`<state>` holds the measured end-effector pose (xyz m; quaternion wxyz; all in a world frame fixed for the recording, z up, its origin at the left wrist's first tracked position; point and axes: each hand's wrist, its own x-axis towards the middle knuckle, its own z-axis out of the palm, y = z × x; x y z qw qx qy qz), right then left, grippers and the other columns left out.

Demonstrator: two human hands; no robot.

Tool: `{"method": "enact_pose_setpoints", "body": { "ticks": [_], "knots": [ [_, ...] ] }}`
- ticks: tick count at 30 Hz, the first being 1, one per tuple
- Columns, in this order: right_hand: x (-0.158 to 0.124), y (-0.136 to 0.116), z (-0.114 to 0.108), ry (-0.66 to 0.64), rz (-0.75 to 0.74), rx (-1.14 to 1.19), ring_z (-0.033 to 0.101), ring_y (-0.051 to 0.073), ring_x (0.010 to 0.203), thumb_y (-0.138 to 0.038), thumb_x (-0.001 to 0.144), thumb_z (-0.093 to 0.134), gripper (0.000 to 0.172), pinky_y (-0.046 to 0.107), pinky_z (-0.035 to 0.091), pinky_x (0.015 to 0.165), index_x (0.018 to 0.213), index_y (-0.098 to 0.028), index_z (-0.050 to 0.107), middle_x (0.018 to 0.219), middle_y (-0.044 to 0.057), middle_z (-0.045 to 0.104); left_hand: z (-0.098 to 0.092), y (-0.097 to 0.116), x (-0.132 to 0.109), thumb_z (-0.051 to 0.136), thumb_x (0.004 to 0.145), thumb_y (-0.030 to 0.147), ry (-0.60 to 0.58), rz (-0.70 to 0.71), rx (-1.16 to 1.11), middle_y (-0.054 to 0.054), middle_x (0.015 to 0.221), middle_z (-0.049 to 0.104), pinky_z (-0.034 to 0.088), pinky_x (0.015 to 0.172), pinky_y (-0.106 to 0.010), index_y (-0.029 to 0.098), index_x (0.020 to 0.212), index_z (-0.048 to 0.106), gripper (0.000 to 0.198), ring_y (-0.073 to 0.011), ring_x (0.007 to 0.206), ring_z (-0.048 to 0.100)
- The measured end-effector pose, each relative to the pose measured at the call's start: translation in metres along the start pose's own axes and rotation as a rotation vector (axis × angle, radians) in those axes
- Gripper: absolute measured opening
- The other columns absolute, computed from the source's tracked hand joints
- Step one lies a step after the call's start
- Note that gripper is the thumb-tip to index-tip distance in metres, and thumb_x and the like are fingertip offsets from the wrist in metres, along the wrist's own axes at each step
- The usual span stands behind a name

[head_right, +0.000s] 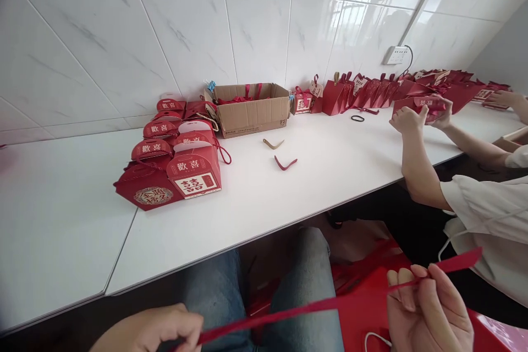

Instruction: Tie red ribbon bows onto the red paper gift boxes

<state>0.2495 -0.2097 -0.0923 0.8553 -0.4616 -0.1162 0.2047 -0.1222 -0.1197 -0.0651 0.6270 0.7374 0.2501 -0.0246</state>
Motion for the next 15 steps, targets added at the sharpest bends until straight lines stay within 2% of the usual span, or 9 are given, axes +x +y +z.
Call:
{"method": "enact_pose_setpoints", "body": {
  "ticks": [2, 3, 5, 6, 8, 10, 12, 15],
  "knots": [
    [0.002, -0.007, 0.013, -0.042, -0.033, 0.045, 0.038, 0.007, 0.049, -0.015, 0.07, 0.072, 0.046, 0.027, 0.041, 0.052, 0.114, -0.025, 0.063, 0.076, -0.003, 0.062, -0.016, 0.014, -0.02, 0.048, 0.086, 0.047, 0.209, -0.063, 0.225, -0.007, 0.094, 0.065, 0.043, 0.071, -0.022, 0.02, 0.071, 0.043, 0.032, -0.0143, 0.075, 0.054],
    [0.004, -0.012, 0.021, -0.062, -0.04, 0.067, 0.038, 0.007, 0.048, -0.014, 0.069, 0.072, 0.053, 0.027, 0.04, 0.051, 0.12, -0.025, 0.06, 0.071, -0.004, 0.062, -0.027, 0.023, -0.029, 0.048, 0.088, 0.042, 0.297, -0.075, 0.316, -0.009, 0.112, 0.062, 0.044, 0.077, -0.022, 0.02, 0.074, 0.046, 0.026, -0.0152, 0.084, 0.055],
    [0.011, -0.024, 0.037, -0.103, -0.046, 0.097, 0.04, 0.007, 0.047, -0.011, 0.065, 0.073, 0.064, 0.026, 0.039, 0.048, 0.125, -0.021, 0.056, 0.066, -0.004, 0.062, -0.055, 0.042, -0.041, 0.052, 0.085, 0.04, 0.564, -0.046, 0.515, -0.007, 0.125, 0.055, 0.041, 0.091, -0.024, 0.019, 0.076, 0.048, 0.023, -0.0187, 0.105, 0.052],
    [0.013, -0.029, 0.046, -0.129, -0.057, 0.103, 0.04, 0.007, 0.047, -0.01, 0.063, 0.074, 0.066, 0.026, 0.038, 0.046, 0.126, -0.018, 0.056, 0.064, -0.004, 0.061, -0.071, 0.053, -0.042, 0.054, 0.084, 0.04, 0.707, -0.048, 0.611, -0.005, 0.128, 0.053, 0.037, 0.097, -0.027, 0.018, 0.084, 0.05, 0.023, -0.0201, 0.112, 0.049],
    [0.017, -0.036, 0.061, -0.195, -0.08, 0.117, 0.041, 0.008, 0.047, -0.011, 0.06, 0.075, 0.062, 0.026, 0.037, 0.046, 0.12, -0.013, 0.059, 0.06, -0.004, 0.059, -0.103, 0.074, -0.034, 0.053, 0.082, 0.047, 0.872, -0.099, 0.75, -0.005, 0.129, 0.049, 0.035, 0.099, -0.034, 0.015, 0.113, 0.047, 0.045, -0.0227, 0.114, 0.046],
    [0.017, -0.038, 0.073, -0.26, -0.097, 0.144, 0.042, 0.008, 0.049, -0.012, 0.06, 0.075, 0.044, 0.027, 0.037, 0.048, 0.104, -0.014, 0.066, 0.06, -0.003, 0.058, -0.135, 0.09, -0.017, 0.043, 0.083, 0.054, 0.93, -0.098, 0.827, -0.006, 0.13, 0.046, 0.037, 0.096, -0.038, 0.01, 0.126, 0.04, 0.062, -0.0262, 0.115, 0.045],
    [0.014, -0.037, 0.079, -0.319, -0.09, 0.161, 0.043, 0.009, 0.05, -0.013, 0.061, 0.075, 0.025, 0.028, 0.036, 0.049, 0.084, -0.016, 0.066, 0.061, -0.002, 0.057, -0.163, 0.096, 0.003, 0.033, 0.085, 0.056, 0.956, -0.17, 0.909, -0.006, 0.131, 0.043, 0.035, 0.096, -0.039, 0.009, 0.132, 0.036, 0.066, -0.0328, 0.118, 0.044],
    [0.007, -0.033, 0.081, -0.402, -0.038, 0.146, 0.04, 0.008, 0.047, -0.022, 0.068, 0.071, 0.012, 0.028, 0.032, 0.047, 0.077, -0.018, 0.065, 0.058, -0.002, 0.05, -0.188, 0.087, 0.025, 0.048, 0.081, 0.056, 0.907, -0.317, 1.021, -0.015, 0.127, 0.049, 0.036, 0.096, -0.046, 0.011, 0.123, 0.048, 0.062, -0.037, 0.121, 0.039]
  ]
}}
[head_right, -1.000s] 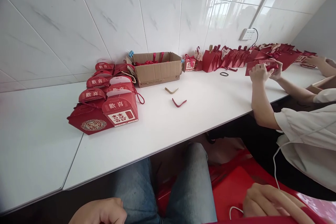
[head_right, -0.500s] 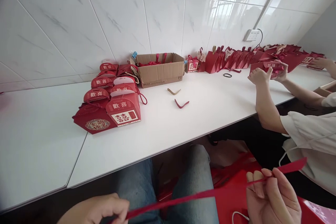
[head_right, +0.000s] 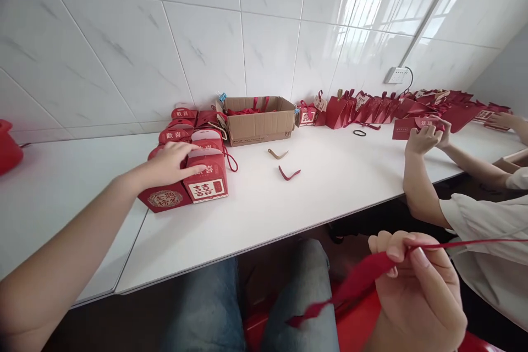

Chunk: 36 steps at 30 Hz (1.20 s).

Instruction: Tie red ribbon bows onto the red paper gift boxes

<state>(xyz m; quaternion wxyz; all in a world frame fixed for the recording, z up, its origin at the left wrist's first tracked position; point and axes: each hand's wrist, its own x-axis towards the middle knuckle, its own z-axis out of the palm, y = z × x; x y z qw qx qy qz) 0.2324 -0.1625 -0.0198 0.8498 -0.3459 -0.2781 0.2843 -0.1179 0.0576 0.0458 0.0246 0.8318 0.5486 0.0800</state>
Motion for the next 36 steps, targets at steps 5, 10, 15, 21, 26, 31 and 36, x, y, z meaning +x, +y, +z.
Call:
{"method": "enact_pose_setpoints", "body": {
  "ticks": [5, 10, 15, 21, 26, 31, 36],
  "knots": [
    [-0.013, 0.016, 0.011, -0.104, 0.066, 0.01, 0.04, 0.009, 0.045, -0.034, 0.076, 0.064, 0.017, 0.027, 0.033, 0.047, 0.074, -0.018, 0.065, 0.049, -0.003, 0.044, 0.019, 0.005, 0.003, 0.039, 0.088, 0.053, 0.014, 0.076, 0.063, -0.015, 0.117, 0.055, 0.036, 0.094, -0.048, 0.014, 0.112, 0.053, 0.047, -0.0331, 0.107, 0.05],
    [-0.027, 0.043, 0.043, -0.231, 0.22, -0.115, 0.045, 0.009, 0.045, -0.037, 0.08, 0.064, 0.023, 0.021, 0.032, 0.044, 0.071, -0.016, 0.065, 0.048, -0.001, 0.051, 0.02, 0.041, -0.008, 0.031, 0.09, 0.056, -0.081, 0.163, -0.052, -0.012, 0.116, 0.052, 0.044, 0.078, -0.037, 0.016, 0.115, 0.05, 0.051, -0.027, 0.093, 0.058],
    [-0.035, 0.061, 0.073, -0.239, 0.316, -0.3, 0.036, 0.005, 0.042, -0.041, 0.08, 0.064, 0.029, 0.019, 0.027, 0.042, 0.067, -0.016, 0.064, 0.048, -0.001, 0.052, 0.014, 0.071, -0.005, 0.027, 0.088, 0.062, -0.21, 0.277, -0.067, -0.012, 0.119, 0.055, 0.043, 0.08, -0.036, 0.019, 0.115, 0.049, 0.056, -0.0275, 0.1, 0.057],
    [-0.029, 0.075, 0.093, -0.301, 0.337, -0.59, 0.029, 0.005, 0.041, -0.048, 0.08, 0.06, 0.037, 0.021, 0.021, 0.042, 0.063, -0.015, 0.06, 0.041, -0.005, 0.038, -0.013, 0.084, -0.006, 0.038, 0.076, 0.073, -0.471, 0.213, -0.049, -0.011, 0.114, 0.063, 0.044, 0.071, -0.032, 0.021, 0.11, 0.054, 0.064, -0.0278, 0.091, 0.061],
    [-0.025, 0.084, 0.096, -0.349, 0.356, -0.718, 0.021, 0.005, 0.042, -0.048, 0.08, 0.058, 0.04, 0.022, 0.015, 0.044, 0.058, -0.015, 0.054, 0.043, -0.007, 0.027, -0.021, 0.079, -0.006, 0.044, 0.073, 0.072, -0.478, 0.211, -0.061, -0.011, 0.117, 0.063, 0.045, 0.074, -0.033, 0.024, 0.125, 0.049, 0.071, -0.0297, 0.095, 0.061],
    [-0.025, 0.087, 0.097, -0.335, 0.353, -0.79, 0.019, 0.006, 0.044, -0.046, 0.08, 0.057, 0.039, 0.023, 0.014, 0.045, 0.056, -0.016, 0.052, 0.044, -0.007, 0.024, -0.016, 0.067, 0.004, 0.05, 0.076, 0.061, -0.402, 0.341, -0.082, -0.004, 0.148, 0.036, 0.04, 0.092, -0.035, 0.034, 0.145, 0.025, 0.077, -0.0298, 0.118, 0.05],
    [-0.024, 0.084, 0.104, -0.306, 0.332, -0.86, 0.02, 0.006, 0.045, -0.045, 0.078, 0.057, 0.037, 0.023, 0.015, 0.045, 0.056, -0.015, 0.054, 0.045, -0.007, 0.024, -0.01, 0.062, 0.012, 0.047, 0.08, 0.055, -0.398, 0.399, -0.113, -0.003, 0.146, 0.038, 0.038, 0.097, -0.035, 0.034, 0.139, 0.038, 0.063, -0.0284, 0.121, 0.048]
  ]
}}
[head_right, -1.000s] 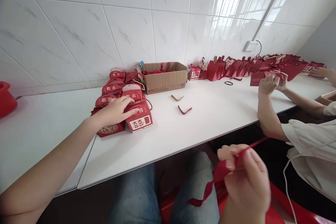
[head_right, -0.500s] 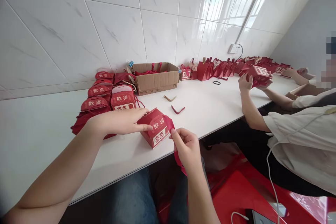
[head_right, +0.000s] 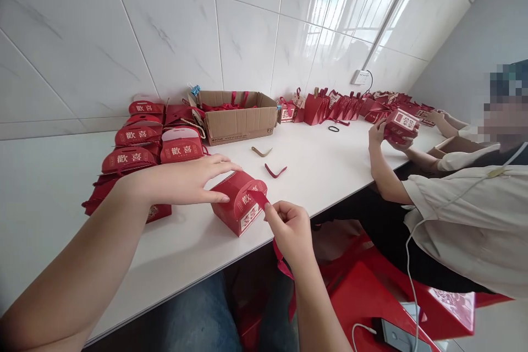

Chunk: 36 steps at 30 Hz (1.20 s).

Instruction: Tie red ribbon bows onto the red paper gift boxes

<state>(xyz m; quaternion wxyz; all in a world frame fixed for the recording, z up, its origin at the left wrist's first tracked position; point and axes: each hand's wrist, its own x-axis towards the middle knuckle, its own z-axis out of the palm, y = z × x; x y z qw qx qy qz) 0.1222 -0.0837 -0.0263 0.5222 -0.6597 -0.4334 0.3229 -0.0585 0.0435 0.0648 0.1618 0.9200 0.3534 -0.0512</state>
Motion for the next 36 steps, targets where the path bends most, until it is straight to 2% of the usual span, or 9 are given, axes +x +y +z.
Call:
{"method": "enact_pose_setpoints", "body": {
  "ticks": [5, 9, 11, 16, 25, 29, 32, 34, 36],
  "knots": [
    [0.003, -0.01, 0.001, 0.01, -0.009, -0.036, 0.019, 0.006, 0.044, -0.043, 0.075, 0.058, 0.036, 0.023, 0.015, 0.044, 0.053, -0.015, 0.055, 0.044, -0.007, 0.023, 0.002, -0.005, 0.001, 0.047, 0.081, 0.054, 0.041, 0.055, -0.016, -0.001, 0.145, 0.038, 0.04, 0.095, -0.033, 0.037, 0.138, 0.038, 0.06, -0.0276, 0.119, 0.05],
    [0.008, -0.018, 0.003, -0.038, 0.0, -0.028, 0.019, 0.006, 0.044, -0.042, 0.074, 0.059, 0.034, 0.022, 0.015, 0.044, 0.053, -0.015, 0.055, 0.045, -0.006, 0.024, 0.003, -0.002, 0.003, 0.043, 0.085, 0.05, 0.062, 0.102, 0.001, 0.0, 0.141, 0.043, 0.042, 0.092, -0.034, 0.037, 0.128, 0.051, 0.045, -0.0267, 0.114, 0.054],
    [0.012, -0.022, 0.006, -0.048, -0.003, -0.014, 0.019, 0.005, 0.044, -0.042, 0.073, 0.059, 0.034, 0.022, 0.015, 0.044, 0.052, -0.015, 0.054, 0.045, -0.007, 0.024, 0.004, 0.003, 0.006, 0.037, 0.089, 0.045, 0.048, 0.118, 0.001, -0.001, 0.137, 0.046, 0.042, 0.092, -0.034, 0.035, 0.12, 0.056, 0.038, -0.0249, 0.11, 0.056],
    [0.019, -0.026, 0.011, -0.071, -0.032, 0.028, 0.019, 0.005, 0.043, -0.04, 0.072, 0.059, 0.035, 0.022, 0.013, 0.043, 0.049, -0.016, 0.05, 0.044, -0.007, 0.024, 0.007, 0.011, 0.014, 0.031, 0.092, 0.041, 0.024, 0.134, -0.025, -0.006, 0.127, 0.052, 0.044, 0.089, -0.034, 0.024, 0.107, 0.061, 0.038, -0.023, 0.105, 0.057],
    [0.018, -0.024, 0.009, -0.126, 0.008, 0.054, 0.021, 0.005, 0.04, -0.038, 0.071, 0.058, 0.034, 0.021, 0.015, 0.041, 0.047, -0.016, 0.049, 0.041, -0.006, 0.026, 0.011, 0.014, 0.019, 0.028, 0.093, 0.042, 0.02, 0.13, -0.054, -0.006, 0.142, 0.039, 0.04, 0.097, -0.039, 0.024, 0.111, 0.057, 0.038, -0.0263, 0.126, 0.042],
    [0.017, -0.026, 0.009, -0.163, 0.035, 0.07, 0.023, 0.005, 0.039, -0.04, 0.073, 0.056, 0.036, 0.021, 0.018, 0.04, 0.047, -0.016, 0.048, 0.038, -0.005, 0.032, 0.012, 0.015, 0.021, 0.029, 0.092, 0.043, -0.004, 0.139, -0.084, -0.004, 0.143, 0.038, 0.039, 0.099, -0.039, 0.023, 0.099, 0.06, 0.037, -0.026, 0.126, 0.042],
    [0.018, -0.023, 0.009, -0.196, -0.004, 0.042, 0.027, 0.007, 0.042, -0.043, 0.076, 0.055, 0.038, 0.022, 0.022, 0.042, 0.05, -0.017, 0.049, 0.041, -0.004, 0.037, 0.012, 0.014, 0.02, 0.031, 0.091, 0.043, 0.025, 0.135, -0.095, -0.006, 0.142, 0.04, 0.04, 0.098, -0.038, 0.022, 0.099, 0.06, 0.037, -0.0263, 0.122, 0.046],
    [0.021, -0.019, 0.008, -0.125, -0.067, -0.02, 0.03, 0.007, 0.044, -0.048, 0.077, 0.057, 0.039, 0.023, 0.026, 0.044, 0.055, -0.016, 0.053, 0.049, -0.002, 0.045, 0.009, 0.013, 0.018, 0.032, 0.091, 0.042, 0.077, 0.135, -0.103, -0.006, 0.139, 0.043, 0.042, 0.094, -0.037, 0.02, 0.096, 0.061, 0.036, -0.0256, 0.114, 0.051],
    [0.027, -0.015, 0.005, 0.06, -0.138, -0.097, 0.037, 0.008, 0.05, -0.051, 0.076, 0.058, 0.037, 0.024, 0.033, 0.049, 0.064, -0.017, 0.059, 0.066, 0.002, 0.056, 0.004, 0.013, 0.014, 0.033, 0.091, 0.041, 0.185, 0.136, -0.131, -0.006, 0.133, 0.048, 0.046, 0.087, -0.035, 0.02, 0.091, 0.06, 0.035, -0.0231, 0.103, 0.057]
  ]
}}
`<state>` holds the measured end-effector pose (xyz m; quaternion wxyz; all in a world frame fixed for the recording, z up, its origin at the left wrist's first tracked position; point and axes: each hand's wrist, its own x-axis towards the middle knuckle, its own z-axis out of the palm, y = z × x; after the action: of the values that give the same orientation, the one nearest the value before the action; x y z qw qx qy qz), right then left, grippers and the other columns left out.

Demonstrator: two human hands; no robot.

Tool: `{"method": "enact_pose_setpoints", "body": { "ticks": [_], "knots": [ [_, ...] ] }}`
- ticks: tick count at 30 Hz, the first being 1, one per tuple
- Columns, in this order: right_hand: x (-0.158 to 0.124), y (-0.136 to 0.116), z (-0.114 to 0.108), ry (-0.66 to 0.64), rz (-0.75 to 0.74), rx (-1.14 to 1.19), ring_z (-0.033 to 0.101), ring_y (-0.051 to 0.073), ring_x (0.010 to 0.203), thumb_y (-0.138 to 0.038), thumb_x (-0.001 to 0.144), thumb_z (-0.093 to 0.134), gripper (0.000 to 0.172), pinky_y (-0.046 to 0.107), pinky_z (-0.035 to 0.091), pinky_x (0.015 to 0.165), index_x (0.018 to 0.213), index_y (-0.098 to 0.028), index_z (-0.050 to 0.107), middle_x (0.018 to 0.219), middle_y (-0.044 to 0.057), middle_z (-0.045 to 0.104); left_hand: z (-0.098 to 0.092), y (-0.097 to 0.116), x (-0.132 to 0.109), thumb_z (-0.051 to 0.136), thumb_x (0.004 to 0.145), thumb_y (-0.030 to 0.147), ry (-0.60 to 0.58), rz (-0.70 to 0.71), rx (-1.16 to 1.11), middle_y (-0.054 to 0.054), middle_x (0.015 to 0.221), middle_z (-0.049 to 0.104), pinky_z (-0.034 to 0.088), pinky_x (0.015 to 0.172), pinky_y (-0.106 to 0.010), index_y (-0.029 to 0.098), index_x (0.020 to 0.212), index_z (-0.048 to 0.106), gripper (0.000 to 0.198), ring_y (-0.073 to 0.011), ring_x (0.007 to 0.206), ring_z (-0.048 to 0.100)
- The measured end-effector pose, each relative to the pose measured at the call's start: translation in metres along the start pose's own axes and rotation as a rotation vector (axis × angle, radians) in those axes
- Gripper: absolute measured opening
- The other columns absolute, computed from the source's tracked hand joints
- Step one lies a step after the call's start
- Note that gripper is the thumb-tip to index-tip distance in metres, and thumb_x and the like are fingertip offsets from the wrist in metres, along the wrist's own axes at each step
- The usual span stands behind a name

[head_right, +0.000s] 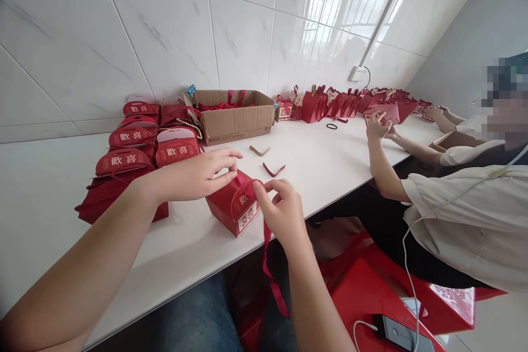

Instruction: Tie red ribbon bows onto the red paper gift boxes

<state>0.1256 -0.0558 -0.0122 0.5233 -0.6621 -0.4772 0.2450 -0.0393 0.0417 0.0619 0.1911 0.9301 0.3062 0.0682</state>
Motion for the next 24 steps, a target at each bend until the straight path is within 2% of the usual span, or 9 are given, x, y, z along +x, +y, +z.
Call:
{"method": "enact_pose_setpoints", "body": {
  "ticks": [2, 4, 7, 9, 12, 15, 18, 20, 24],
  "knots": [
    [0.007, 0.001, -0.002, 0.156, -0.046, -0.036, 0.047, 0.011, 0.06, -0.052, 0.077, 0.059, 0.035, 0.025, 0.039, 0.056, 0.076, -0.018, 0.064, 0.087, 0.006, 0.062, -0.006, 0.002, -0.004, 0.035, 0.091, 0.041, 0.166, 0.006, -0.044, -0.005, 0.128, 0.052, 0.047, 0.082, -0.033, 0.02, 0.092, 0.059, 0.032, -0.0201, 0.094, 0.058],
    [0.015, -0.005, -0.003, 0.133, -0.098, 0.035, 0.055, 0.016, 0.078, -0.051, 0.08, 0.056, 0.035, 0.026, 0.043, 0.067, 0.09, -0.019, 0.066, 0.102, 0.007, 0.063, -0.011, 0.004, -0.007, 0.037, 0.09, 0.04, 0.307, 0.027, -0.09, -0.004, 0.123, 0.054, 0.046, 0.082, -0.031, 0.02, 0.093, 0.058, 0.029, -0.0185, 0.092, 0.058],
    [0.026, -0.024, -0.001, -0.184, -0.175, 0.248, 0.058, 0.018, 0.092, -0.049, 0.084, 0.052, 0.036, 0.027, 0.045, 0.077, 0.101, -0.021, 0.065, 0.103, 0.006, 0.066, -0.015, 0.007, -0.01, 0.037, 0.09, 0.037, 0.391, 0.099, -0.135, -0.004, 0.113, 0.058, 0.046, 0.082, -0.029, 0.018, 0.089, 0.057, 0.027, -0.0175, 0.091, 0.056],
    [0.03, -0.036, 0.002, -0.364, -0.192, 0.347, 0.06, 0.015, 0.082, -0.048, 0.083, 0.055, 0.032, 0.026, 0.046, 0.073, 0.093, -0.02, 0.066, 0.09, 0.004, 0.067, -0.016, 0.008, -0.011, 0.037, 0.09, 0.037, 0.416, 0.122, -0.15, -0.005, 0.104, 0.06, 0.046, 0.077, -0.028, 0.018, 0.085, 0.055, 0.027, -0.0173, 0.088, 0.056],
    [0.034, -0.044, 0.005, -0.387, -0.177, 0.407, 0.055, 0.011, 0.064, -0.046, 0.078, 0.063, 0.028, 0.023, 0.044, 0.062, 0.078, -0.018, 0.064, 0.072, 0.001, 0.062, -0.018, 0.006, -0.011, 0.034, 0.09, 0.044, 0.355, 0.023, -0.173, -0.004, 0.091, 0.061, 0.046, 0.07, -0.028, 0.019, 0.082, 0.054, 0.033, -0.0173, 0.081, 0.057],
    [0.035, -0.038, 0.008, -0.29, -0.135, 0.435, 0.052, 0.01, 0.061, -0.044, 0.077, 0.063, 0.027, 0.022, 0.041, 0.058, 0.075, -0.017, 0.063, 0.068, 0.0, 0.06, -0.019, -0.001, -0.01, 0.031, 0.088, 0.054, 0.163, -0.166, -0.167, -0.003, 0.085, 0.063, 0.045, 0.062, -0.028, 0.02, 0.082, 0.054, 0.041, -0.018, 0.075, 0.059],
    [0.037, -0.026, 0.014, -0.292, -0.037, 0.391, 0.053, 0.011, 0.061, -0.047, 0.078, 0.06, 0.03, 0.023, 0.041, 0.057, 0.078, -0.017, 0.064, 0.069, 0.001, 0.061, -0.017, -0.009, -0.007, 0.046, 0.078, 0.057, -0.001, -0.24, -0.059, -0.004, 0.089, 0.066, 0.044, 0.057, -0.028, 0.021, 0.083, 0.055, 0.037, -0.0202, 0.074, 0.061],
    [0.038, -0.018, 0.018, -0.307, -0.014, 0.308, 0.056, 0.014, 0.069, -0.049, 0.078, 0.057, 0.033, 0.024, 0.043, 0.061, 0.079, -0.017, 0.064, 0.08, 0.004, 0.064, -0.015, -0.013, -0.005, 0.054, 0.073, 0.051, -0.035, -0.233, -0.018, -0.005, 0.096, 0.067, 0.045, 0.058, -0.028, 0.022, 0.087, 0.055, 0.032, -0.0213, 0.077, 0.062],
    [0.039, -0.015, 0.025, -0.341, -0.03, 0.149, 0.058, 0.02, 0.096, -0.045, 0.077, 0.058, 0.031, 0.028, 0.044, 0.075, 0.069, -0.016, 0.065, 0.115, 0.008, 0.059, -0.015, -0.019, -0.005, 0.051, 0.075, 0.037, -0.008, -0.278, -0.093, -0.005, 0.103, 0.068, 0.048, 0.061, -0.027, 0.023, 0.1, 0.049, 0.028, -0.0204, 0.082, 0.065]
  ]
}}
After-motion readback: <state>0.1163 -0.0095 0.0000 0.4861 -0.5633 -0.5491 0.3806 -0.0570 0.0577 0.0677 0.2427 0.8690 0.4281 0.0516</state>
